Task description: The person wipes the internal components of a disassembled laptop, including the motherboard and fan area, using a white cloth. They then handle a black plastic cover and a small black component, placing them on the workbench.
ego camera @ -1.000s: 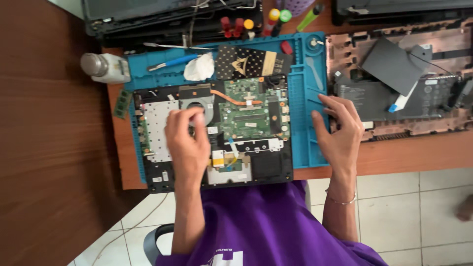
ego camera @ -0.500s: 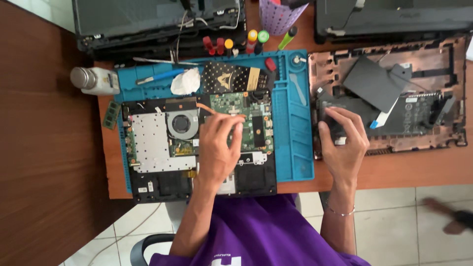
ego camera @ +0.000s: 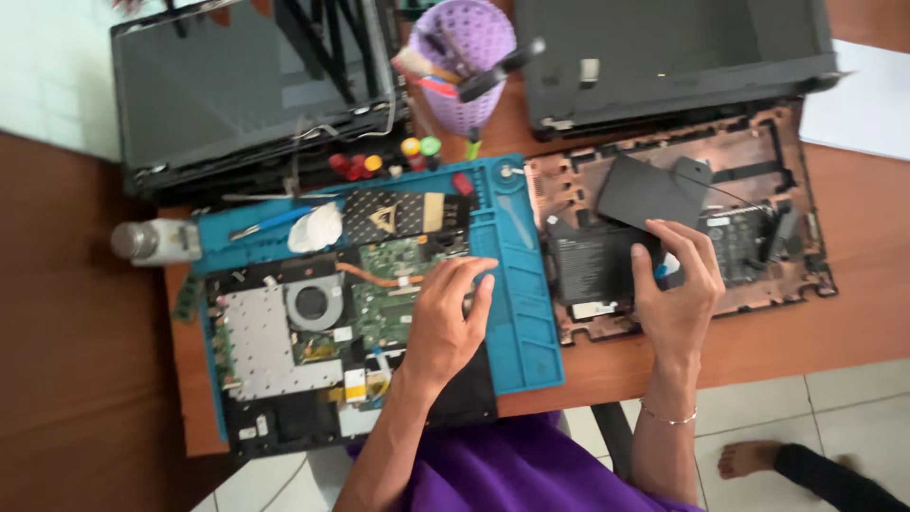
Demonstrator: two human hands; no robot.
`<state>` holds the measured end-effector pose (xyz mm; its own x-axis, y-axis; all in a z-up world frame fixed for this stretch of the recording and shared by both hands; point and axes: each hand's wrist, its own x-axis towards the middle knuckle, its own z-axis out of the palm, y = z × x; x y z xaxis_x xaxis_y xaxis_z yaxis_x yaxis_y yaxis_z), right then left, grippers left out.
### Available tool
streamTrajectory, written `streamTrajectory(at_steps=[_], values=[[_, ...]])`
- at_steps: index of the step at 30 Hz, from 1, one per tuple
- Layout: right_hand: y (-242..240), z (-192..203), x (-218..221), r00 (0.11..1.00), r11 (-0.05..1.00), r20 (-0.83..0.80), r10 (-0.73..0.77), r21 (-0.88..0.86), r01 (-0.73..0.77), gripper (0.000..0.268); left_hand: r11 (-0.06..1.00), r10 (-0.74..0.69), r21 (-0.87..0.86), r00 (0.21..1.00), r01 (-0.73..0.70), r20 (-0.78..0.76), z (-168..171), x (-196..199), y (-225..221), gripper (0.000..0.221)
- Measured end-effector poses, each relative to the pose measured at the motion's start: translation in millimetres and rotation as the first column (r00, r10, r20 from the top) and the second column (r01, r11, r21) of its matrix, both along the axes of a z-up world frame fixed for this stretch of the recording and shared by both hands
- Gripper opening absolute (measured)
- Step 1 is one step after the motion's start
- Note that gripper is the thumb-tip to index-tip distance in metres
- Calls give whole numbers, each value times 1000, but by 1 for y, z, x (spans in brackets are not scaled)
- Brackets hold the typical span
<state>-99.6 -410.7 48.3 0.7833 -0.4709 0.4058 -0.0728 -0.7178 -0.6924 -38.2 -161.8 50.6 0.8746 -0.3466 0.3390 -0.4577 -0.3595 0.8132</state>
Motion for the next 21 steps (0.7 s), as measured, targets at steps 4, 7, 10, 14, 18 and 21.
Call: streamTrajectory(at_steps=[4,7,10,14,18,21], values=[[-25,1,-3,999,997,17,-45,60,44,29,997,-79,-22,987,77,-143,-3,-2,-25,26],[-46,2,-9,993,993,-7,-117,-6,117,28,991,-134,-30,977,131,-165,-7,-4,-44,34],[-64,4,-13,979,957,-15,-204,-214,196,35,990,-143,4,980,144,-136,-10,-5,-57,43],[-87,-2,-17,946,896,-52,-321,-341,286,52,992,-117,40,985,123,-130,-9,-2,-67,46],[-114,-23,-25,929,940,-156,-334,-125,317,54,994,-83,43,958,99,-275,-7,8,-75,48],[-125,-35,-30,936,944,-132,-327,-74,320,45,989,-44,121,949,85,-312,-9,19,-82,51]])
